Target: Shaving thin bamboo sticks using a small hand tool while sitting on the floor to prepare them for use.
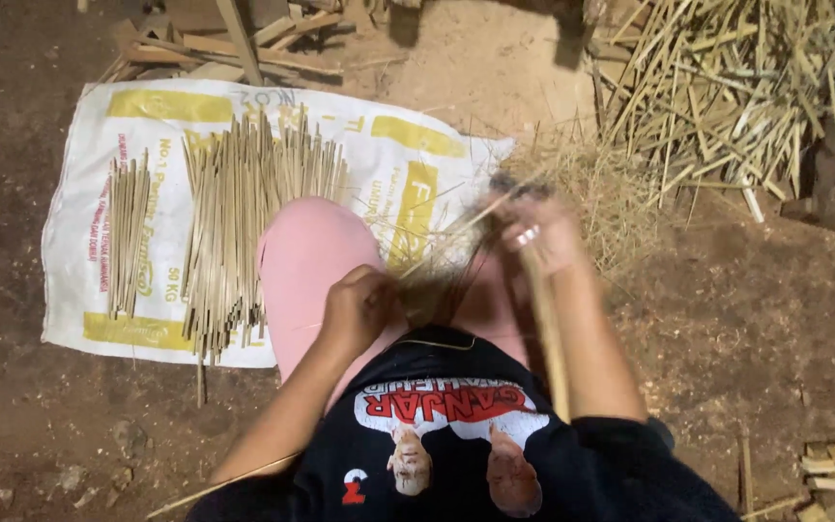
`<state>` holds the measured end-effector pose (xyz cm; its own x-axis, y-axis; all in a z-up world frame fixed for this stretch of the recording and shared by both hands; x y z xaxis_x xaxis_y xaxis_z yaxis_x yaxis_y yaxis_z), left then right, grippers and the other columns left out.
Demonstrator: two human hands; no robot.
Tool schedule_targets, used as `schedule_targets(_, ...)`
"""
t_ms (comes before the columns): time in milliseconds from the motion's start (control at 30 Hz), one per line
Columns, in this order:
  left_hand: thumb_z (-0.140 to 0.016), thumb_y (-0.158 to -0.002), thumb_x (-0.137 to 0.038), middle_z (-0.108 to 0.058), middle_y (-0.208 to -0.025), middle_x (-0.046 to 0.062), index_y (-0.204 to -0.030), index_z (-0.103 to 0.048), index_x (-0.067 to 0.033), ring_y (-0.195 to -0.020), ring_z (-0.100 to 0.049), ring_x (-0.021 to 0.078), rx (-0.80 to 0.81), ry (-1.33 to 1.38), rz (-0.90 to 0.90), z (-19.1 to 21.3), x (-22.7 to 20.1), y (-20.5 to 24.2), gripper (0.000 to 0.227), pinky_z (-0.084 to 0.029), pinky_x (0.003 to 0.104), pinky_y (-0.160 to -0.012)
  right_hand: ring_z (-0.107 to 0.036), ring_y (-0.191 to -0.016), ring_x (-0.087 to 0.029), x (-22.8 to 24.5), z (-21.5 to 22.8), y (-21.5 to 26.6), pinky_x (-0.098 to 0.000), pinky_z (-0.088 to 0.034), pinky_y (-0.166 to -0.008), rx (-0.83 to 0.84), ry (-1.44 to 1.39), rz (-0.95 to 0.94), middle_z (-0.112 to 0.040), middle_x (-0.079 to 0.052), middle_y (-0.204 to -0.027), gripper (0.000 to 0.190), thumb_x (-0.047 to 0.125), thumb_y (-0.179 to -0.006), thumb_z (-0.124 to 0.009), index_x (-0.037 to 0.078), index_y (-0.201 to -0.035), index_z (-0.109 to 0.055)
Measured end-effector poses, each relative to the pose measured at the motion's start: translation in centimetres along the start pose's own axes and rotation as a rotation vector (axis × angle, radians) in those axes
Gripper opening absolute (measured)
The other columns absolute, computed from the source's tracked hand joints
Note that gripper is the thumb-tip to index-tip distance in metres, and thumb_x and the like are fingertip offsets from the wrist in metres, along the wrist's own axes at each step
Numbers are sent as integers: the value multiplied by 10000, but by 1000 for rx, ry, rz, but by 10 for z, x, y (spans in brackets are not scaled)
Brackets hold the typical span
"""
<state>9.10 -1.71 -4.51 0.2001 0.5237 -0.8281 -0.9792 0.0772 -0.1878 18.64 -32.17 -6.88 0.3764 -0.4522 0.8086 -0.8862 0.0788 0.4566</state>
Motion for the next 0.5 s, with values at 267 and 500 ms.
schedule_targets(267, -744, -870, -133, -677, -774, 93, -910, -776, -156, -751, -693, 317, -48, -63, -5, -12, 4, -12, 56, -574, 396, -698, -698, -490, -359, -31, -118, 62, -413, -548, -434, 382, 197, -262, -661, -272, -597, 179, 98, -890, -746, -27, -948, -633)
schedule_targets(500, -718, -870, -108, -698, -784, 38, -922, -784, -167, -767, -693, 269, 85, 33, 88, 21, 2, 12, 103, -570, 375, -723, -732, -540, -310, -31, 19, -51, -446, -613, -450, 221, 65, -97, -691, -177, -724, 138, 30, -901, -750, 15, -961, -626)
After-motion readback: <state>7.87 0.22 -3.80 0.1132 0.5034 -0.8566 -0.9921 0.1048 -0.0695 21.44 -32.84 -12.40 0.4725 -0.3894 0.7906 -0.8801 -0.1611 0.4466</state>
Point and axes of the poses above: each hand's wrist, its own y-axis away from the middle knuckle, its own z-axis out of the back of the hand, x = y × z, the point moved 8 cm from there along -y, towards the middle knuckle
